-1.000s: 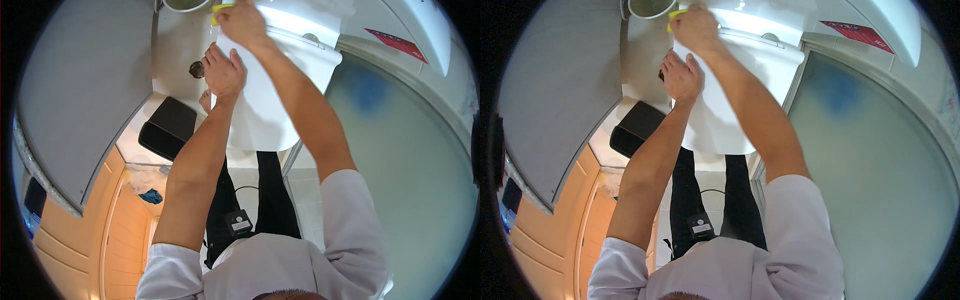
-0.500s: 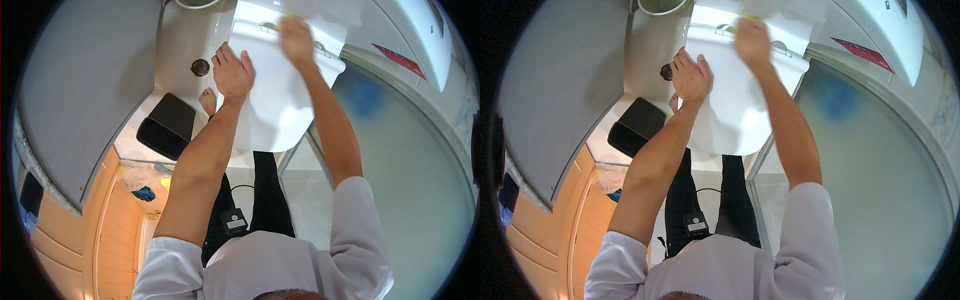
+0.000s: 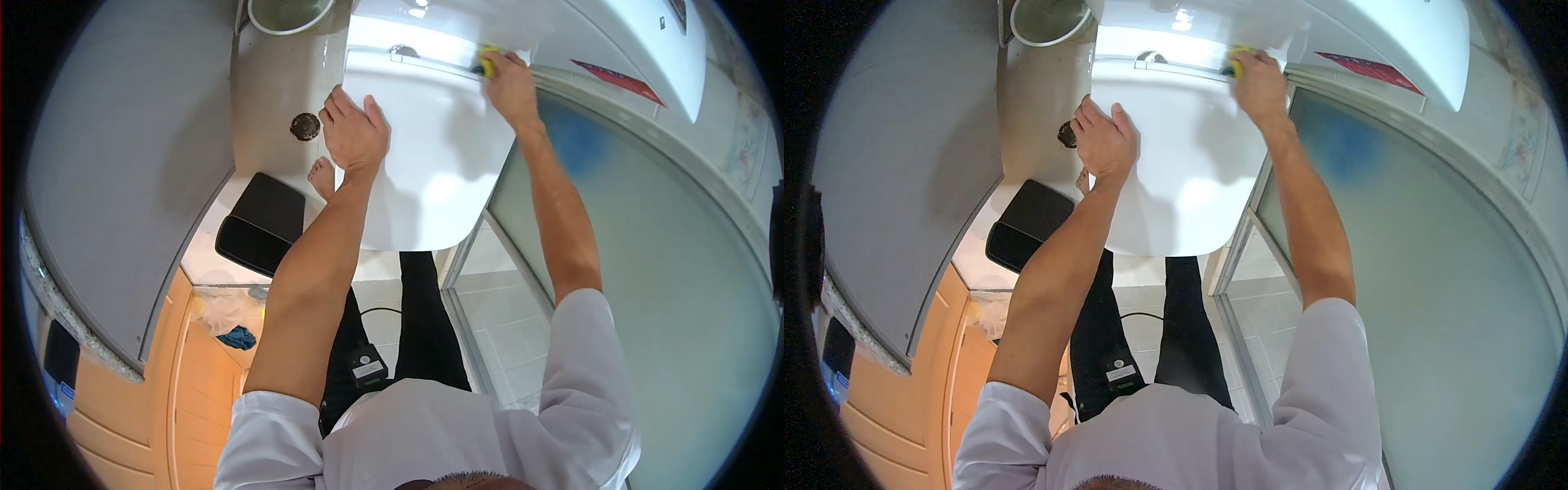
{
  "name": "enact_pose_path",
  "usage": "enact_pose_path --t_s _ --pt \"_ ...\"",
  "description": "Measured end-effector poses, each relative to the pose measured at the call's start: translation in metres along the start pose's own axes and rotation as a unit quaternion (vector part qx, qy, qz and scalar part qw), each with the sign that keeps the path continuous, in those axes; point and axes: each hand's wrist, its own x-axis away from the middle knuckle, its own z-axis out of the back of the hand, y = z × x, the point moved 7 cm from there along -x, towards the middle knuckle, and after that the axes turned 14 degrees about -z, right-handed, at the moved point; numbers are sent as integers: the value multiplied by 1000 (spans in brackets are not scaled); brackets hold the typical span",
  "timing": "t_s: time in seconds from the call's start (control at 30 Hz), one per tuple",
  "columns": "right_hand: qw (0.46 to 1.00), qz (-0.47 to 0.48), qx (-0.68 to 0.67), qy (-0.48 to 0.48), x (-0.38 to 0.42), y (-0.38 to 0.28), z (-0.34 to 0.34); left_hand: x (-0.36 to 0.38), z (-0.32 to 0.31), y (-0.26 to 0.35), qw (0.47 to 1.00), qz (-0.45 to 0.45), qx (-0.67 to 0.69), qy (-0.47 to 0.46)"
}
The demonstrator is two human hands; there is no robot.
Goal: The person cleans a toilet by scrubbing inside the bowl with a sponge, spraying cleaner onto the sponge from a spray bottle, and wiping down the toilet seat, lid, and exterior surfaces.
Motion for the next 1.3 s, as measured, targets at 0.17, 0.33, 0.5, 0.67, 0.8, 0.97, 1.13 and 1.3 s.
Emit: enact_pose_path --t_s 0.17,0.33,0.5,0.67,0.8,0.97,1.13,1.3 --pt "977 -186 -41 -93 -17 61 5 -1 -4 1 1000 3 1 -13" --pt "986 -161 -1 -40 -13 50 1 -3 -2 4 1000 5 -6 -4" --pt "954 -295 -8 -61 3 108 12 2 -3 1 999 -24 -40 12" --pt "973 -76 -213 -52 -2 -21 -19 3 1 1 1000 -14 -26 11" --pt "976 -15 -191 -99 -22 -103 -30 3 -1 0 1000 -7 -18 3" --pt "976 -113 -131 -136 -12 -25 -24 0 -2 0 1000 -13 -18 8" --pt "974 58 -176 -131 -18 -104 -39 -1 3 2 999 -17 -26 13" --pt "991 9 -125 -44 -10 -68 -38 3 -1 0 999 -25 -16 19"
